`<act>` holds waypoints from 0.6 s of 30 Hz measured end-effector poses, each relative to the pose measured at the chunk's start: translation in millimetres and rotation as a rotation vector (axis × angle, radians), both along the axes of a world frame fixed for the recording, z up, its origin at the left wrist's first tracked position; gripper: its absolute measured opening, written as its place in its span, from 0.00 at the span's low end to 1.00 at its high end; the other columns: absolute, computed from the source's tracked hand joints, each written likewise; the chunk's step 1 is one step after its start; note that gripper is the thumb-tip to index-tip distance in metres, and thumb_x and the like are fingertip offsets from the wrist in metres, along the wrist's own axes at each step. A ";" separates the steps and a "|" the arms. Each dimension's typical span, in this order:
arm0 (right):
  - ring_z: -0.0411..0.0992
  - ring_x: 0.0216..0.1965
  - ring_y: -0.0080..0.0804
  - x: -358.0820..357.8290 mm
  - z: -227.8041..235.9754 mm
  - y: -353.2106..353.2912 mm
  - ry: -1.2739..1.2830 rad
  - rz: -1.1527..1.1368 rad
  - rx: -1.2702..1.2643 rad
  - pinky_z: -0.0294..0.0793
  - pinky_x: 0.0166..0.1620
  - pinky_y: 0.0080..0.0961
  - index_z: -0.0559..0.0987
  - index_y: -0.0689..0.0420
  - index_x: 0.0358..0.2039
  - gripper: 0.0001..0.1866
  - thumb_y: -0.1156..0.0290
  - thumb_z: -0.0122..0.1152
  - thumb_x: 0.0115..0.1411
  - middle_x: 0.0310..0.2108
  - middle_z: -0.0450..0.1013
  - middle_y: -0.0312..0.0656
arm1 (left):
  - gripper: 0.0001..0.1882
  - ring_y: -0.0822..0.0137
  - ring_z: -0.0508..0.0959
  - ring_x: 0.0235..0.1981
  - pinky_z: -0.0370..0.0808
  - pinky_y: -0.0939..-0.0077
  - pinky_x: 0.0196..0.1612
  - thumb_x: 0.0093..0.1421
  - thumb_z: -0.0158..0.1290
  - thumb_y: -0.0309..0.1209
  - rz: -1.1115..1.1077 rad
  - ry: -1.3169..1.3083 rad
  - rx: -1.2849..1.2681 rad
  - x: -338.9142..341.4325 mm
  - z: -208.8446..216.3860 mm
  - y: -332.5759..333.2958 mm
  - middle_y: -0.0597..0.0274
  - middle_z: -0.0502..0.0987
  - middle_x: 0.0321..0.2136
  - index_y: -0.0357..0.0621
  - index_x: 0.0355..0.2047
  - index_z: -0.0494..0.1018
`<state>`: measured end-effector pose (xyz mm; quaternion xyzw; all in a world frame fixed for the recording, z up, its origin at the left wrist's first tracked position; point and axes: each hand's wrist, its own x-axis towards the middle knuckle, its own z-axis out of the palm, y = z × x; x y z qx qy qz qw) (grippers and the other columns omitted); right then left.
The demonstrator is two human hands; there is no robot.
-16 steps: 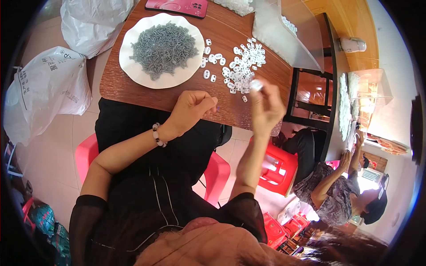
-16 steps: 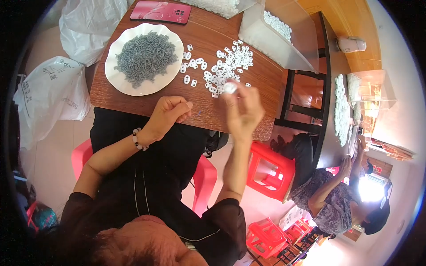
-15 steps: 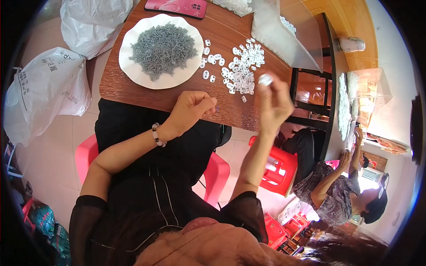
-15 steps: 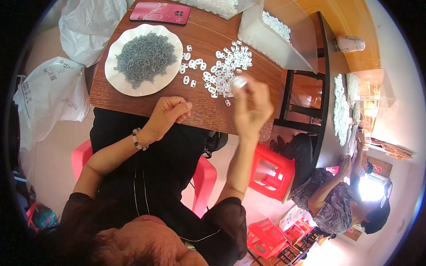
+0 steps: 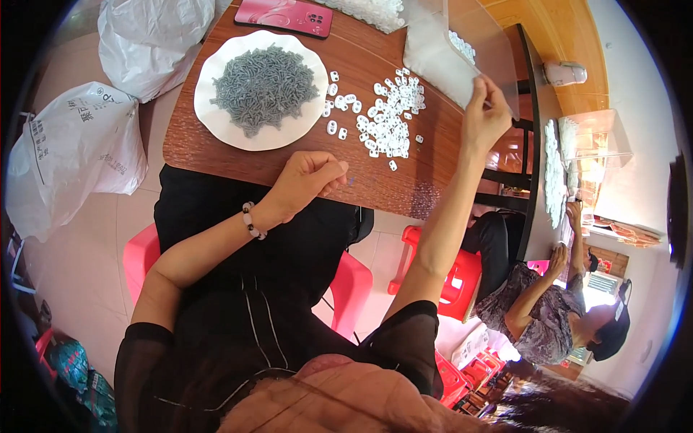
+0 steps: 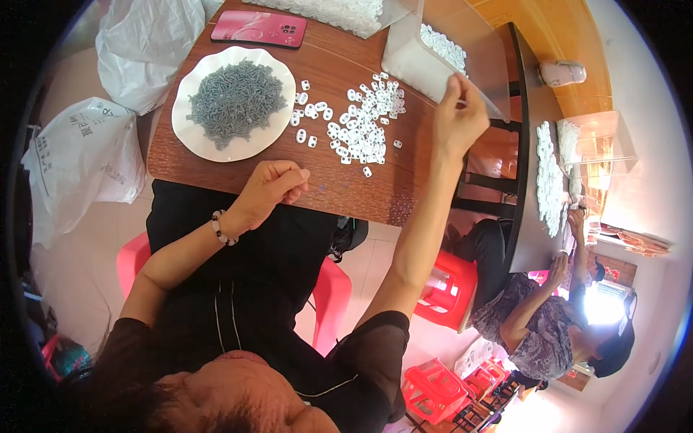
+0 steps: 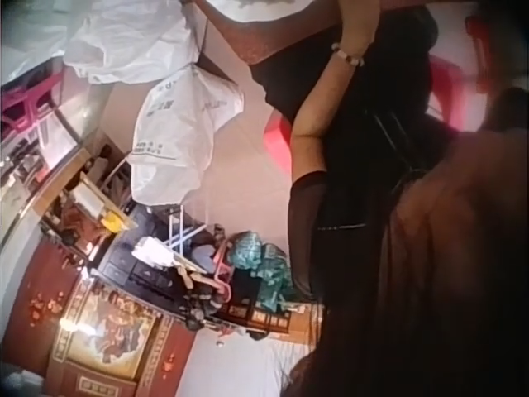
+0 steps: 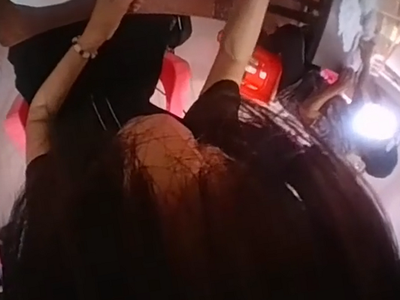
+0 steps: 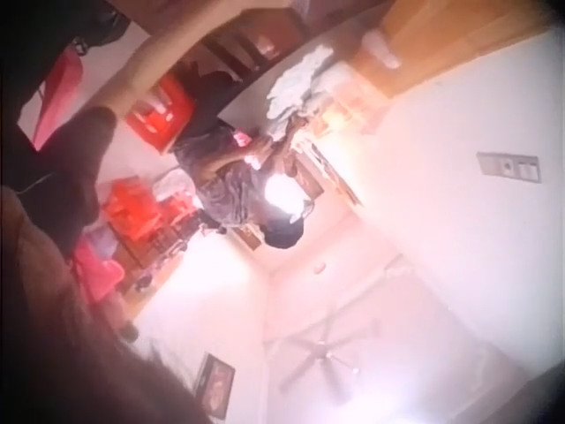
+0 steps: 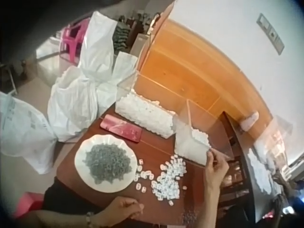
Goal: Assembling small white plastic rings with gray inserts by hand at a workshop table.
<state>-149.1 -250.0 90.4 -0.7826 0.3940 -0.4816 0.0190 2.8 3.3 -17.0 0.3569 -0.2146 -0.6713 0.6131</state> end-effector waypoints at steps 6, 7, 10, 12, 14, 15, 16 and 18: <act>0.74 0.30 0.32 -17.1 -58.0 60.0 0.108 0.121 0.364 0.72 0.35 0.26 0.82 0.60 0.33 0.08 0.70 0.62 0.57 0.28 0.77 0.46 | 0.14 0.84 0.66 0.21 0.65 0.89 0.24 0.63 0.51 0.35 -0.024 -0.010 0.009 0.4 5.6 -2.6 0.69 0.74 0.22 0.39 0.24 0.74; 0.74 0.29 0.33 -13.1 -60.2 73.5 0.148 0.155 0.425 0.71 0.34 0.27 0.82 0.60 0.33 0.07 0.71 0.62 0.56 0.28 0.77 0.46 | 0.14 0.84 0.66 0.21 0.65 0.89 0.24 0.63 0.51 0.35 -0.020 -0.011 0.017 0.8 4.4 -2.3 0.69 0.74 0.22 0.39 0.24 0.74; 0.72 0.31 0.38 -1.0 -65.4 104.7 0.252 0.313 0.405 0.71 0.36 0.29 0.82 0.58 0.34 0.07 0.75 0.63 0.53 0.29 0.77 0.45 | 0.14 0.84 0.67 0.22 0.65 0.90 0.25 0.63 0.51 0.35 -0.030 -0.009 0.006 0.4 2.4 -1.4 0.69 0.74 0.22 0.40 0.25 0.75; 0.70 0.34 0.40 5.7 -64.4 114.9 0.339 0.395 0.346 0.70 0.39 0.31 0.82 0.56 0.34 0.08 0.77 0.63 0.51 0.28 0.75 0.42 | 0.14 0.84 0.67 0.22 0.65 0.90 0.26 0.63 0.51 0.36 -0.021 -0.039 0.021 0.8 3.6 0.0 0.69 0.75 0.22 0.40 0.25 0.75; 0.69 0.35 0.40 6.9 -63.6 119.9 0.382 0.379 0.340 0.70 0.39 0.32 0.81 0.56 0.34 0.08 0.77 0.63 0.51 0.28 0.75 0.42 | 0.14 0.84 0.67 0.22 0.65 0.90 0.26 0.63 0.51 0.36 -0.016 -0.037 0.028 0.6 3.3 1.2 0.69 0.75 0.22 0.39 0.25 0.75; 0.69 0.35 0.40 6.6 -63.2 120.9 0.429 0.356 0.330 0.70 0.38 0.32 0.81 0.56 0.34 0.09 0.76 0.63 0.51 0.28 0.74 0.41 | 0.14 0.84 0.67 0.22 0.66 0.90 0.26 0.63 0.52 0.36 -0.017 -0.031 0.028 0.2 3.6 0.9 0.69 0.75 0.22 0.39 0.26 0.75; 0.69 0.35 0.40 6.5 -63.8 121.1 0.429 0.356 0.331 0.70 0.38 0.32 0.81 0.56 0.34 0.09 0.76 0.63 0.51 0.28 0.74 0.41 | 0.14 0.84 0.67 0.22 0.66 0.90 0.26 0.63 0.52 0.36 -0.017 -0.032 0.029 -0.2 3.6 0.9 0.69 0.75 0.22 0.39 0.26 0.75; 0.68 0.36 0.41 6.0 -65.0 121.4 0.437 0.347 0.329 0.69 0.38 0.33 0.81 0.55 0.35 0.09 0.75 0.64 0.51 0.28 0.73 0.40 | 0.14 0.84 0.67 0.22 0.66 0.90 0.26 0.63 0.52 0.36 -0.016 -0.039 0.033 -0.8 3.2 0.8 0.70 0.75 0.23 0.39 0.27 0.75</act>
